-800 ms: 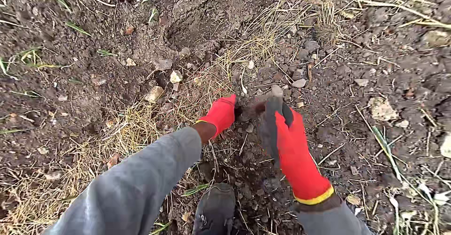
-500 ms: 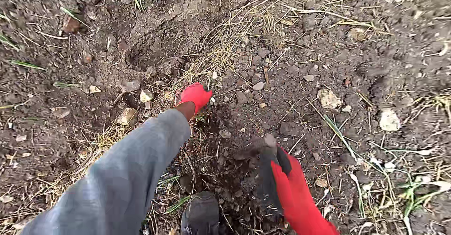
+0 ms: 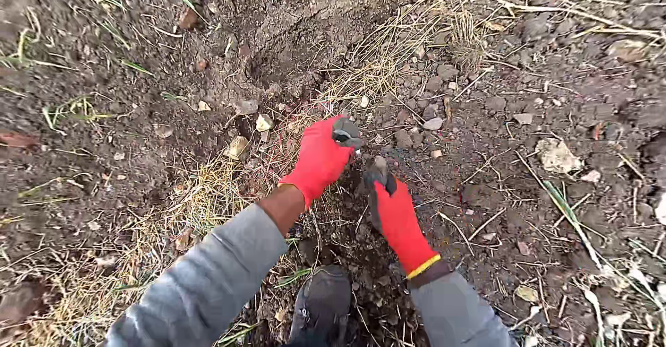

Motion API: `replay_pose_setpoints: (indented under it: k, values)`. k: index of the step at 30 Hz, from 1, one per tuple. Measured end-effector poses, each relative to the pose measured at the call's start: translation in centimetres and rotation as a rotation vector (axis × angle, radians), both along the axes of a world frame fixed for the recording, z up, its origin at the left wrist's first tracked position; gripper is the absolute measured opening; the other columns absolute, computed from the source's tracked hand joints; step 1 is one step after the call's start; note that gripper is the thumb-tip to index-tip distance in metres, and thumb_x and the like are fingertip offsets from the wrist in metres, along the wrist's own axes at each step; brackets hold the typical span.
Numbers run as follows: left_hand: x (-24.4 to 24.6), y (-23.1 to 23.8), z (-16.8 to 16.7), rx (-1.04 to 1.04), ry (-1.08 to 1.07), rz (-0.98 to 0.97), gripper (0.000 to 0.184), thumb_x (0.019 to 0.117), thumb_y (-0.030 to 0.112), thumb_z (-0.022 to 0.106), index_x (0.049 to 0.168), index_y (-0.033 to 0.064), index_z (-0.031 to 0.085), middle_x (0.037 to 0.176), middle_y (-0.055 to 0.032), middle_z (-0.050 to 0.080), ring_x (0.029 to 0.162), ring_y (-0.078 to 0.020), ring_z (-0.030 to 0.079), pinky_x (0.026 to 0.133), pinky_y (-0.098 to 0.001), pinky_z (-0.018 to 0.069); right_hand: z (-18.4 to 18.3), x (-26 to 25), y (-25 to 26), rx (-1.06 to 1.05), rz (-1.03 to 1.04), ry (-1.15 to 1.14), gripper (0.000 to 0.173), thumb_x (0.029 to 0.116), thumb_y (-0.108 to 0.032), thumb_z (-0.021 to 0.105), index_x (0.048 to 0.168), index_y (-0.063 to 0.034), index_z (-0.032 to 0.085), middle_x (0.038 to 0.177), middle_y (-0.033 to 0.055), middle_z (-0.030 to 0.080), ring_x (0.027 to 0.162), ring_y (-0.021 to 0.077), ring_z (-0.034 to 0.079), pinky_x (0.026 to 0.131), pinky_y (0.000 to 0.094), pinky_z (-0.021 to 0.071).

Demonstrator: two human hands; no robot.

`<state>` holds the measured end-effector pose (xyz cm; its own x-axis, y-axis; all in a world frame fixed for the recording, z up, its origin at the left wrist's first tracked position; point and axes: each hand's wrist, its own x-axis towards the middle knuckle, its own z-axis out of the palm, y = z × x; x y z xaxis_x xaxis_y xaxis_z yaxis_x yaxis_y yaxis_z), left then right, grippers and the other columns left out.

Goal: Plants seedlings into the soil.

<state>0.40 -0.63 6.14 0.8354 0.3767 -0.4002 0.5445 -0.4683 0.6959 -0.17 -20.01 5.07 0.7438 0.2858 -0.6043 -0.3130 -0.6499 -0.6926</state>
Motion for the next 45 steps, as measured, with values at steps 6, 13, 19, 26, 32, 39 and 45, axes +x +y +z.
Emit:
replay_pose_setpoints:
  k: [6, 13, 19, 26, 32, 39, 45]
  values:
    - [-5.2, -5.1, -5.7, 0.188, 0.585, -0.515, 0.041, 0.0989, 0.025, 0.066, 0.14, 0.019, 0.064, 0.132, -0.0134, 0.069, 0.126, -0.0363, 0.063, 0.102, -0.064, 0.0497, 11.6, -3.4, -9.5, 0.357, -0.261, -0.106, 0.049, 0.101, -0.041, 0.056, 0.127, 0.0005, 0.058, 0.085, -0.0064, 0.066, 0.068, -0.0016, 0.062, 0.06, 0.0211, 0.0566]
    - [-5.5, -0.4, -1.6, 0.317, 0.293, -0.484, 0.03, 0.1037, 0.021, 0.062, 0.125, 0.0008, 0.07, 0.118, -0.0257, 0.071, 0.113, -0.0442, 0.067, 0.101, -0.0692, 0.047, 5.2, -9.6, -10.6, 0.163, -0.181, 0.015, 0.057, 0.0945, -0.034, 0.069, 0.143, -0.0073, 0.056, 0.111, 0.0116, 0.074, 0.1, 0.0223, 0.072, 0.09, 0.0465, 0.0586]
    - [-1.7, -8.9, 1.4, 0.253, 0.198, -0.776, 0.048, 0.105, 0.037, 0.055, 0.136, 0.002, 0.064, 0.133, -0.024, 0.066, 0.126, -0.0356, 0.064, 0.109, -0.0549, 0.0477, 5.5, -13.0, -12.9, 0.3, -0.348, 0.026, 0.058, 0.0955, -0.042, 0.069, 0.145, -0.0159, 0.055, 0.12, 0.0098, 0.072, 0.108, 0.0217, 0.071, 0.096, 0.0481, 0.0567]
    - [-1.7, -28.1, 5.8, 0.25, -0.164, -1.358, 0.036, 0.0974, 0.024, 0.065, 0.127, 0.0046, 0.071, 0.122, -0.0251, 0.07, 0.106, -0.046, 0.07, 0.089, -0.0689, 0.0539, 18.1, -28.4, -31.5, 0.092, -0.72, -0.21, 0.053, 0.094, -0.038, 0.071, 0.131, -0.0013, 0.064, 0.116, 0.0121, 0.073, 0.103, 0.0174, 0.071, 0.093, 0.0422, 0.0589]
    - [-2.1, -42.3, 9.1, 0.462, -0.152, -1.853, 0.048, 0.0996, 0.027, 0.064, 0.145, 0.0108, 0.059, 0.149, -0.0235, 0.055, 0.135, -0.0408, 0.055, 0.11, -0.0577, 0.0445, 11.8, -36.0, -41.2, -0.376, -0.718, 0.17, 0.053, 0.0942, -0.043, 0.067, 0.139, -0.0148, 0.061, 0.107, 0.0165, 0.074, 0.099, 0.0344, 0.072, 0.089, 0.061, 0.0551]
    - [-5.1, -55.1, 2.8, 0.599, -0.124, -1.907, 0.072, 0.0864, 0.016, 0.077, 0.153, 0.0104, 0.05, 0.159, -0.0227, 0.044, 0.153, -0.0495, 0.027, 0.119, -0.0728, 0.0222, 11.4, -33.5, -43.9, -0.269, -0.634, 0.329, 0.058, 0.0959, -0.051, 0.062, 0.143, -0.0186, 0.057, 0.118, 0.0178, 0.071, 0.11, 0.0377, 0.068, 0.093, 0.0635, 0.0521]
    - [-4.0, -54.8, 3.1, 0.56, -0.044, -1.776, 0.061, 0.0874, 0.01, 0.075, 0.145, 0.0018, 0.056, 0.139, -0.0332, 0.057, 0.136, -0.0531, 0.048, 0.111, -0.0707, 0.0353, 10.1, -33.5, -44.6, -0.225, -0.657, 0.298, 0.064, 0.0928, -0.055, 0.062, 0.142, -0.0142, 0.056, 0.118, 0.0187, 0.071, 0.112, 0.0382, 0.068, 0.094, 0.0637, 0.0515]
